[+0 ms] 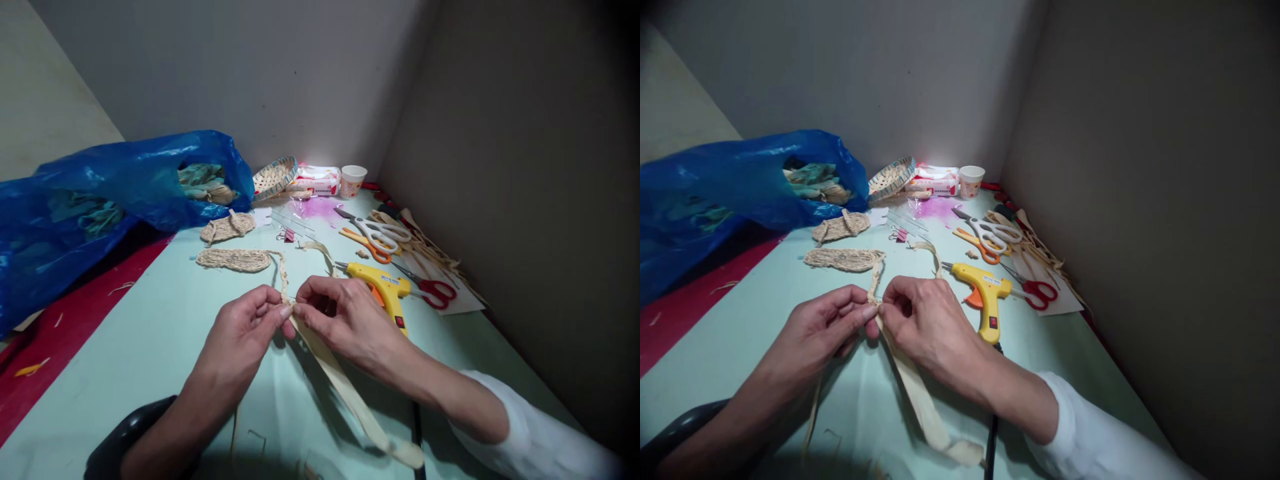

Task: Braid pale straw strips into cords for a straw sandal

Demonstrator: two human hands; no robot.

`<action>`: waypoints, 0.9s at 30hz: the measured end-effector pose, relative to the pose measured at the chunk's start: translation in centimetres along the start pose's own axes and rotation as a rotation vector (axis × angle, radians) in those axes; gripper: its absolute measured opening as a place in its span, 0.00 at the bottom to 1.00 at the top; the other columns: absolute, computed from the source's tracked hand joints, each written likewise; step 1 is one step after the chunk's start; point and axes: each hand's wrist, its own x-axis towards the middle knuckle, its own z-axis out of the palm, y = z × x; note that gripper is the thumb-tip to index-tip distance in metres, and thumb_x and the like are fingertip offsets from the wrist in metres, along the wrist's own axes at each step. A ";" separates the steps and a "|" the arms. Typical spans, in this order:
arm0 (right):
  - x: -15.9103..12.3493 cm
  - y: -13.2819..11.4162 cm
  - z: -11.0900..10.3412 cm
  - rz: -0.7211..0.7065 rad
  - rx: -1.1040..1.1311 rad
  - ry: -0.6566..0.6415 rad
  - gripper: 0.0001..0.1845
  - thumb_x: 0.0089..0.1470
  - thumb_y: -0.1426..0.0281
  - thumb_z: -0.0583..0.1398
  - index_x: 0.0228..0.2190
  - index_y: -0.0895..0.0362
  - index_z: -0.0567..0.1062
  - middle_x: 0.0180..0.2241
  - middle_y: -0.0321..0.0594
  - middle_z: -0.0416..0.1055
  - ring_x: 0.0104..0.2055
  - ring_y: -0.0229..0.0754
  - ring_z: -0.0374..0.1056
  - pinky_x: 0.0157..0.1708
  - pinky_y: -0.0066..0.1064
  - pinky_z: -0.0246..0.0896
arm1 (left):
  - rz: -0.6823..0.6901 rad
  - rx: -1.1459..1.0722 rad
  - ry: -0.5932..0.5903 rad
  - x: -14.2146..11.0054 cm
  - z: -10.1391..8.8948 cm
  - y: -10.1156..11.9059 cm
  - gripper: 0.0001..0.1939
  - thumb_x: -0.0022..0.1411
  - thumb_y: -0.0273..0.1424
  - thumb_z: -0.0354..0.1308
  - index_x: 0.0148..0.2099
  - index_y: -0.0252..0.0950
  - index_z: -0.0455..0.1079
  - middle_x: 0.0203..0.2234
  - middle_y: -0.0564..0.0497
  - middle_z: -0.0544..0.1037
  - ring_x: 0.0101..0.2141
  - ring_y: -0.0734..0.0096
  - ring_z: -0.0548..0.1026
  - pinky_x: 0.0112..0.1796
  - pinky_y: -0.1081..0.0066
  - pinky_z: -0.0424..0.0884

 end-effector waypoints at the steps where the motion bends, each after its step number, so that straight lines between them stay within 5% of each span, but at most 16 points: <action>1: 0.0 0.1 0.0 -0.003 0.020 -0.005 0.07 0.55 0.71 0.57 0.27 0.58 0.73 0.20 0.31 0.66 0.23 0.32 0.59 0.25 0.25 0.49 | -0.003 0.020 0.007 0.0 0.0 0.1 0.10 0.57 0.36 0.58 0.28 0.36 0.65 0.18 0.55 0.73 0.17 0.80 0.58 0.20 0.77 0.52; 8: 0.1 0.1 0.0 -0.029 0.038 0.040 0.06 0.55 0.71 0.58 0.29 0.58 0.74 0.27 0.32 0.71 0.29 0.33 0.64 0.31 0.25 0.54 | -0.010 0.034 0.012 0.0 -0.1 0.3 0.08 0.56 0.33 0.57 0.27 0.36 0.64 0.15 0.58 0.68 0.17 0.80 0.56 0.19 0.77 0.51; 18: 0.0 0.2 0.8 0.047 0.222 0.098 0.05 0.52 0.74 0.59 0.27 0.59 0.74 0.24 0.32 0.70 0.27 0.32 0.62 0.28 0.23 0.56 | -0.047 0.002 -0.002 0.2 -0.3 0.1 0.10 0.56 0.35 0.58 0.27 0.35 0.65 0.17 0.56 0.69 0.17 0.81 0.55 0.18 0.78 0.49; 27: 0.2 0.1 2.0 0.061 0.260 0.179 0.04 0.49 0.75 0.60 0.24 0.60 0.74 0.22 0.32 0.68 0.25 0.32 0.61 0.27 0.23 0.56 | -0.116 -0.241 -0.017 0.3 -0.1 -0.7 0.09 0.57 0.33 0.58 0.28 0.36 0.63 0.15 0.60 0.63 0.16 0.84 0.53 0.18 0.78 0.46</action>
